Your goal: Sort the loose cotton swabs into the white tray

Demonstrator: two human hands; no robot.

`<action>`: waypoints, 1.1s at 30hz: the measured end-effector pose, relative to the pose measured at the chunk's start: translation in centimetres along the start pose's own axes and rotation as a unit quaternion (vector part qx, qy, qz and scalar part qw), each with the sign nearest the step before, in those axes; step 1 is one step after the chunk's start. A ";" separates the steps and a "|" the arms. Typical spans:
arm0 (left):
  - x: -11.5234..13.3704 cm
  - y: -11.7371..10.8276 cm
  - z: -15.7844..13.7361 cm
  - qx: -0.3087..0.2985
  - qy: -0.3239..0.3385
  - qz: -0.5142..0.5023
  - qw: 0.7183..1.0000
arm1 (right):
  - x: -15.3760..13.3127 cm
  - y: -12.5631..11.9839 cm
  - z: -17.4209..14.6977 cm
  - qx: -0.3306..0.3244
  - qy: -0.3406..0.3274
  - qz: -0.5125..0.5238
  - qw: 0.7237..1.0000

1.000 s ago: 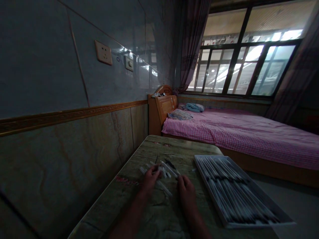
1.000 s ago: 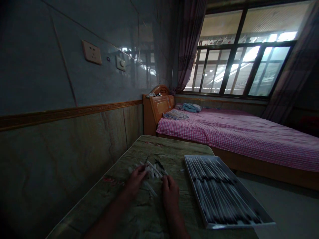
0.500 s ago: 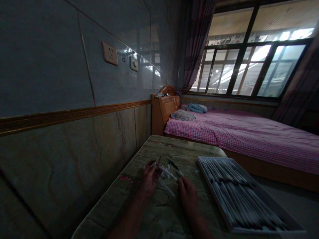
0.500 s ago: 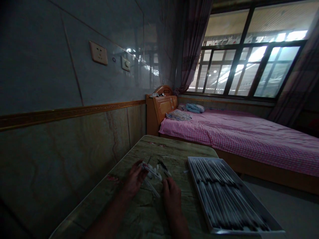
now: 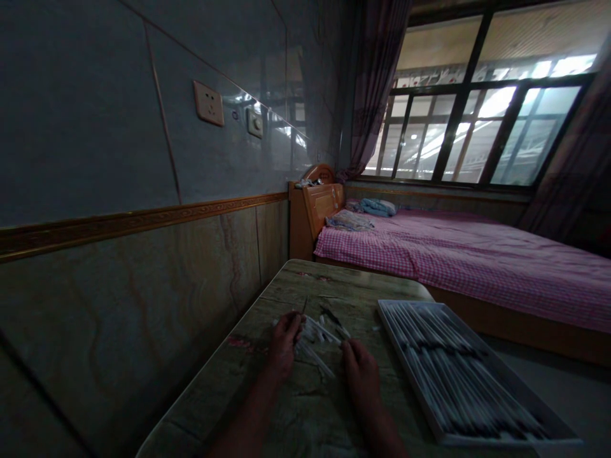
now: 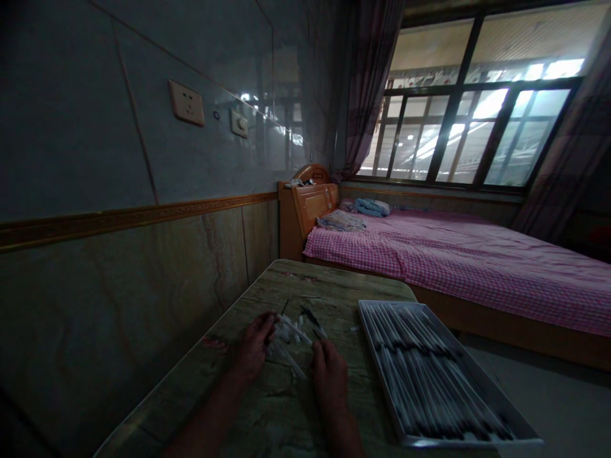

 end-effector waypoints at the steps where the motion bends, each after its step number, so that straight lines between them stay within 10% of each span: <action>1: -0.1 0.0 0.1 0.000 -0.004 0.002 1.000 | 0.0 0.0 0.0 -0.002 -0.001 0.001 1.000; 24: 0.1 -0.1 0.5 -0.007 -0.006 0.000 1.000 | -0.6 -0.3 -0.1 -0.003 -0.021 -0.010 1.000; 33: 0.9 -0.5 0.6 0.009 0.043 0.063 0.997 | -2.9 -0.2 -0.6 -0.016 -0.144 -0.058 0.988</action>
Point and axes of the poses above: each hand's wrist, its own z-axis towards the middle knuckle, its own y-axis out of the palm, x = y × z, the point moved 10 cm from there along z, towards the middle knuckle, and after that the axes turned 9 degrees about x, right-handed, at the moved point
